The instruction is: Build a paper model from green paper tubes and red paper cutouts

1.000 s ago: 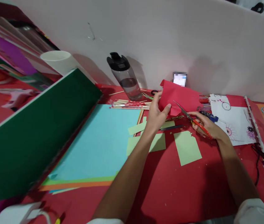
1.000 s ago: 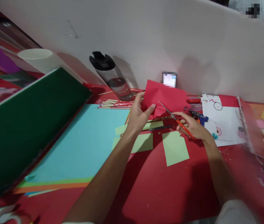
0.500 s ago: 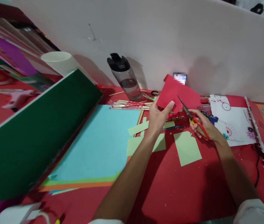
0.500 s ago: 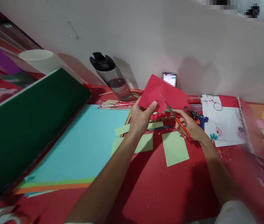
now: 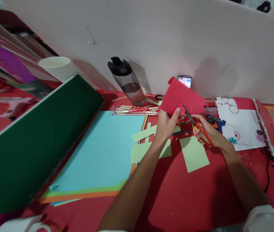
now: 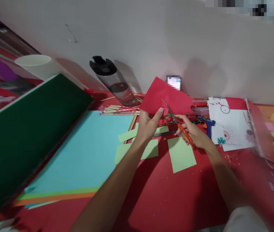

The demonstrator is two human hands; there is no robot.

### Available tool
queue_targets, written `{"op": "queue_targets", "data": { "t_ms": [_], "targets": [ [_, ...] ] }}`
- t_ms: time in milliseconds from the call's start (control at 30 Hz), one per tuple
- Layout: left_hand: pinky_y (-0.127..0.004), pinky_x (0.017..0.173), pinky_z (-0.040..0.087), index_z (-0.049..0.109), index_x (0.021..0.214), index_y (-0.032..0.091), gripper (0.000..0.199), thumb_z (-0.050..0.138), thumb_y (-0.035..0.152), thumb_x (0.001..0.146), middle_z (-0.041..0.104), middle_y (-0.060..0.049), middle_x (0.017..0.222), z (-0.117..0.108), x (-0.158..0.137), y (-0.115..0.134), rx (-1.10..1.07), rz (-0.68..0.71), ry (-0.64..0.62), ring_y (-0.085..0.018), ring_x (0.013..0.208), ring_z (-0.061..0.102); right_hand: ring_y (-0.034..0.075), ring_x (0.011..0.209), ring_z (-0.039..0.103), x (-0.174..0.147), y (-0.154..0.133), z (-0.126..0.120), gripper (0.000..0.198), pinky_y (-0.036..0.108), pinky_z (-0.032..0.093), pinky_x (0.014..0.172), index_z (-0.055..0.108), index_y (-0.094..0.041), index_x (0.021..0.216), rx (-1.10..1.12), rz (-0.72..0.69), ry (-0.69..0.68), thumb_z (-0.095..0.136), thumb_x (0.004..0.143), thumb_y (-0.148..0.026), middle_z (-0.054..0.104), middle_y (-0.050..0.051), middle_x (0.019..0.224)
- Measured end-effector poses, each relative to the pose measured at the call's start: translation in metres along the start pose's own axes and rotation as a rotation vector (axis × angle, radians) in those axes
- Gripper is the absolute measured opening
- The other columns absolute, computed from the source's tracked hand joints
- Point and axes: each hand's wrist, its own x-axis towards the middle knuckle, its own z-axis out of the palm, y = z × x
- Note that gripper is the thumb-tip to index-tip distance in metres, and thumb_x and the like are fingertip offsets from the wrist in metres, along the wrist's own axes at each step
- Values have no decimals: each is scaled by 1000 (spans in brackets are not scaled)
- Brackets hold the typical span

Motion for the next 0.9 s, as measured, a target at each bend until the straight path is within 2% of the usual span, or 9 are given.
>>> {"op": "queue_targets", "data": {
  "t_ms": [167, 333, 567, 733, 900],
  "targets": [
    [-36, 72, 63, 65, 88, 20, 34, 70, 53, 92, 73, -5, 80, -2, -1, 2, 91, 43, 4, -21, 73, 71, 8, 57, 49, -3, -8, 3, 64, 22, 46, 49, 33, -28, 154, 34, 27, -9, 64, 101, -46, 57, -1, 93],
    [-39, 81, 64, 64, 97, 21, 33, 71, 52, 92, 73, -5, 88, -3, -2, -1, 87, 50, 9, -23, 82, 72, 9, 57, 52, -7, -15, 3, 60, 23, 49, 48, 34, -27, 148, 33, 52, -57, 63, 101, -51, 55, -2, 93],
    [-40, 83, 65, 64, 102, 21, 32, 72, 50, 92, 73, -5, 92, -9, -2, -1, 55, 18, -42, -23, 86, 74, 8, 56, 50, -9, -18, 8, 66, 22, 46, 46, 35, -25, 146, 36, -3, -73, 56, 100, -68, 52, -4, 86],
    [-38, 84, 64, 65, 102, 21, 36, 71, 54, 91, 72, -4, 87, -18, 2, -5, 102, 40, -64, -24, 93, 73, 7, 55, 47, -5, -14, 13, 56, 20, 44, 46, 40, -26, 142, 42, -37, -71, 56, 103, -63, 51, -5, 85],
    [-36, 85, 62, 64, 94, 21, 33, 74, 52, 89, 70, -3, 81, -18, 3, 0, 79, 15, -83, -23, 91, 72, 7, 56, 44, -3, -9, 13, 66, 21, 45, 47, 35, -26, 147, 14, -43, -77, 57, 100, -67, 53, -3, 89]
  ]
}}
